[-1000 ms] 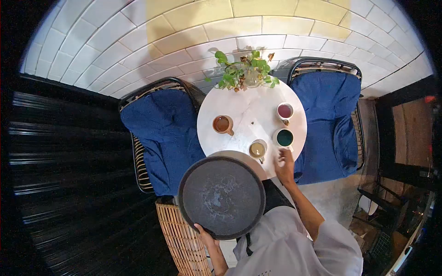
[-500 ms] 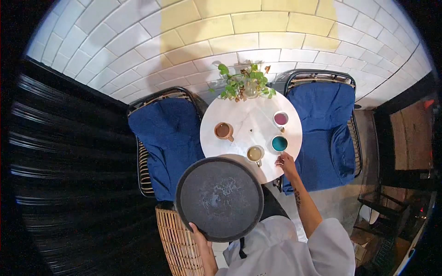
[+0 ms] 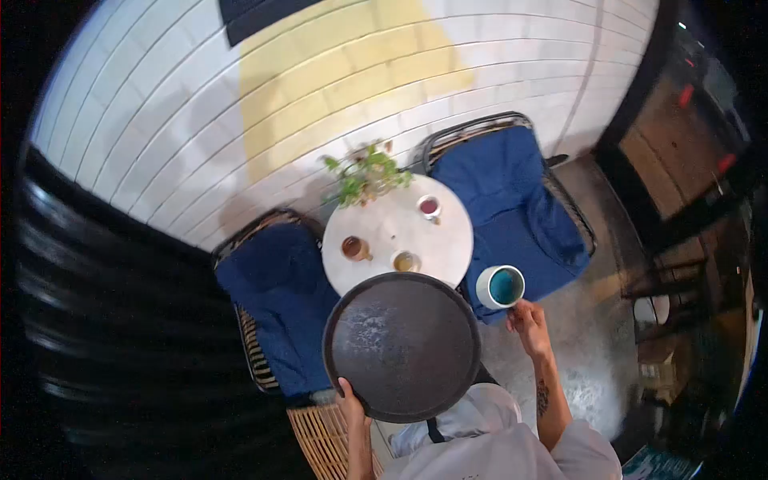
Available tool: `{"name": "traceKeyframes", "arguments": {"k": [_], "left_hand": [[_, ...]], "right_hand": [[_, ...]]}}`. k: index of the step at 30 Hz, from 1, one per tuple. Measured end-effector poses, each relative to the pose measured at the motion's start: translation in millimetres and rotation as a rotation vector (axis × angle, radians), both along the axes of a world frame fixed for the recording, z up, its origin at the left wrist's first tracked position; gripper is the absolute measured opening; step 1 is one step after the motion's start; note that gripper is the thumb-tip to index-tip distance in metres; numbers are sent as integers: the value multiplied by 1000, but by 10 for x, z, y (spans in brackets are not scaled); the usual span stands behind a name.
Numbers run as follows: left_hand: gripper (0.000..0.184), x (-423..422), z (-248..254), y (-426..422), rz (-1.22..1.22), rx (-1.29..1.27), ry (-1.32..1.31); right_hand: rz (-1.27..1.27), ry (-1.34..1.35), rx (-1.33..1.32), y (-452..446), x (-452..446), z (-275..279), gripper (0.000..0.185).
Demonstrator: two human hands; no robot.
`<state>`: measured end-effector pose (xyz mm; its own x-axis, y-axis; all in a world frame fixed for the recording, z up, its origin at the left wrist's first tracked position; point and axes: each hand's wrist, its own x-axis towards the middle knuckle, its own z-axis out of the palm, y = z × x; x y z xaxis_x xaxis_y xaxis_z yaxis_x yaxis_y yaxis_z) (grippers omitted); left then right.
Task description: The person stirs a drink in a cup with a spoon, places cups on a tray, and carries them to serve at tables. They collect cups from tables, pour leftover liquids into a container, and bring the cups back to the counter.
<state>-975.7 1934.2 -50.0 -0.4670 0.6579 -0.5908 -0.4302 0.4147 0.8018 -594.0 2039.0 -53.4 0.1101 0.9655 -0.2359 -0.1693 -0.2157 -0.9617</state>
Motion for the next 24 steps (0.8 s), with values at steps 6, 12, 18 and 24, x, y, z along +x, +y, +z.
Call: {"name": "traceKeyframes", "arguments": {"k": [6, 12, 18, 24], "left_hand": [[96, 759, -192, 414, -372, 20, -136], [70, 2282, 138, 483, -686, -11, -45], [60, 3812, 199, 90, -998, -43, -84], [59, 5347, -262, -580, -1143, -77, -155]], "right_hand": [[-201, -120, 148, -1169, 381, 765, 44], [-506, -66, 71, -2106, 702, 892, 43], [-766, -88, 15, -2999, 1311, 647, 42], [-935, -61, -6, -3905, 2451, 442, 42]]}}
